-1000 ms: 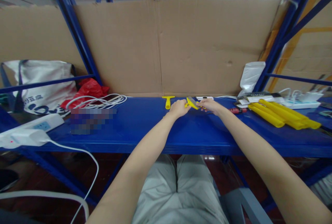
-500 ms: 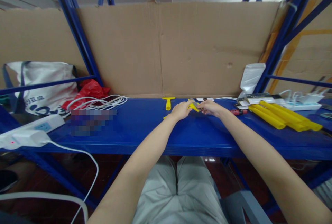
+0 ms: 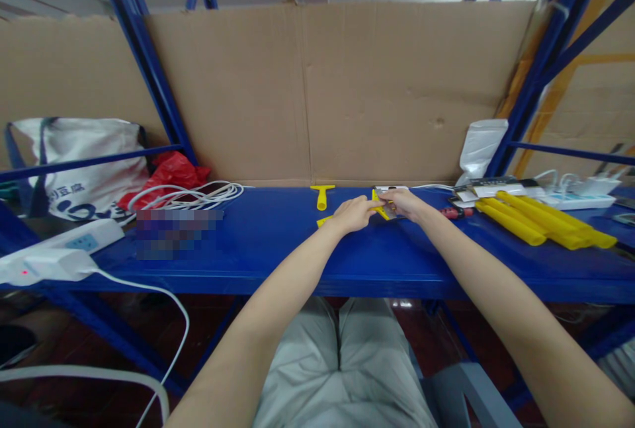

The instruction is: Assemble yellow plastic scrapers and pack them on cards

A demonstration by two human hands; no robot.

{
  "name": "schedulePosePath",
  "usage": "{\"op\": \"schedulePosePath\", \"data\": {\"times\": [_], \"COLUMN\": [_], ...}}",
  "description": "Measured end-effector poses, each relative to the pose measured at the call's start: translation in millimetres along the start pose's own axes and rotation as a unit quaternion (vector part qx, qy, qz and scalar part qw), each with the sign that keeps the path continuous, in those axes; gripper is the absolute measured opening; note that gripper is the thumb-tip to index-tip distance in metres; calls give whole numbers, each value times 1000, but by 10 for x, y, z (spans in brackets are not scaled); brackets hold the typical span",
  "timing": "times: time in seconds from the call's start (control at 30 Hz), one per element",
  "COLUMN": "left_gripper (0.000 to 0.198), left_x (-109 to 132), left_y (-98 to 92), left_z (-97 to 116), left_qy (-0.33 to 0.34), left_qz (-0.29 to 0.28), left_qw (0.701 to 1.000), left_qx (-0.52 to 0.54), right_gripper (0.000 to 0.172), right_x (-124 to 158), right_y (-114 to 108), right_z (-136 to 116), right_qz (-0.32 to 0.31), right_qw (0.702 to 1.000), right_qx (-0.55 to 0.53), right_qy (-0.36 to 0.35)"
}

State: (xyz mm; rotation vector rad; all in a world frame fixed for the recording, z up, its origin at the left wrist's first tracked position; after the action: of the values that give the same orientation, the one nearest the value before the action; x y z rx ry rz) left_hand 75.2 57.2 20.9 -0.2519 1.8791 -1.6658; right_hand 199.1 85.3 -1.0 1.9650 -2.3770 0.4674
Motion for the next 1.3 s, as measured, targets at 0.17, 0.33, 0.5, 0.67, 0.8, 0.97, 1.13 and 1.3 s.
{"op": "schedulePosePath", "data": {"times": [0.17, 0.33, 0.5, 0.67, 0.8, 0.97, 1.13, 1.3], "left_gripper": [41, 42, 40, 38, 37, 38, 37, 37], "left_x": [1, -6, -11, 9, 20, 24, 30, 52], "left_y": [-20, -25, 21, 99, 114, 105, 130, 127], "left_z": [50, 37, -32, -149, -165, -117, -63, -18], "left_qy": [9, 9, -4, -34, -39, -30, -15, -22], "left_qz": [19, 26, 18, -8, -20, -29, -67, -103], "left_qw": [1000, 1000, 1000, 999, 999, 999, 997, 993], "left_qx": [12, 13, 20, 26, 22, -1, -32, -50], "right_gripper": [13, 14, 12, 17, 20, 29, 23, 20], "right_x": [52, 68, 3, -10, -41, -53, -49, -22], "right_y": [-42, -47, -191, -281, -226, -108, -110, -56], "right_z": [-59, -58, -93, -167, -75, -53, -86, -118], "right_qz": [28, 37, 97, 205, 211, 198, 192, 176], "right_qw": [999, 999, 987, 879, 832, 804, 811, 803], "right_qx": [17, 17, 118, 410, 504, 550, 541, 549], "right_qy": [-23, -18, -57, -128, -100, -107, -113, -152]}}
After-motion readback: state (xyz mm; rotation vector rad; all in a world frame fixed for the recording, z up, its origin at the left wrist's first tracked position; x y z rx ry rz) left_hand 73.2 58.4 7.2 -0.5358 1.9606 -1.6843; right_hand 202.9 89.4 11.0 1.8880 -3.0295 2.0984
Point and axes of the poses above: each hand's wrist, its own x-axis away from the middle knuckle, its own y-axis out of the palm, z = x × y, the point moved 8 cm from there along -x, towards the middle knuckle, and after that the axes turned 11 degrees about y, right-handed, at the moved point
